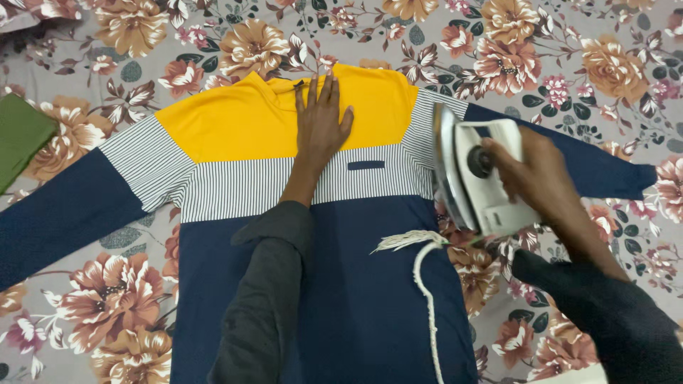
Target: The person irons a long-sleeved color-blocked shirt laid out on a floral bedsheet. They use a white iron to smooth the sleeves, shoulders, and body, occasionally adjusting the shirt and moving other clothes aside. The shirt is flipped over at the end to iron the other side.
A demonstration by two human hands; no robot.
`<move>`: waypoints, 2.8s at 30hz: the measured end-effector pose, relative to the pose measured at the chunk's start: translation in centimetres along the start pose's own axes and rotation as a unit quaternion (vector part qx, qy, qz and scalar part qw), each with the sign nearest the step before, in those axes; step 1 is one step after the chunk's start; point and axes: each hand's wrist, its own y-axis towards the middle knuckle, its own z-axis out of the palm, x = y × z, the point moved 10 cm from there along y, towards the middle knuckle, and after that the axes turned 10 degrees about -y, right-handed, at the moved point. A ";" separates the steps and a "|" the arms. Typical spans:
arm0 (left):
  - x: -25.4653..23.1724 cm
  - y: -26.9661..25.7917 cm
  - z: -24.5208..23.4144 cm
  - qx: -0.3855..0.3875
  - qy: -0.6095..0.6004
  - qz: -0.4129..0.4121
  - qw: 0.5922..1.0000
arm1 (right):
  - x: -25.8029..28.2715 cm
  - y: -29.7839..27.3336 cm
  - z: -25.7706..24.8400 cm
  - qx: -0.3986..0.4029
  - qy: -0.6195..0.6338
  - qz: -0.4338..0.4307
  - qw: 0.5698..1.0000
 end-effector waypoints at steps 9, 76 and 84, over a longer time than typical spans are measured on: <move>-2.6 -0.3 -0.7 -0.008 0.001 0.076 0.997 | -12.1 -13.5 -11.4 -0.095 -0.119 0.084 0.985; -7.3 -1.5 5.5 0.041 0.029 -0.005 0.999 | -4.5 8.2 1.8 -0.110 -0.162 -0.040 0.980; -7.7 -1.8 4.6 0.005 0.000 0.013 1.000 | 0.1 9.8 1.7 -0.091 -0.142 -0.071 0.983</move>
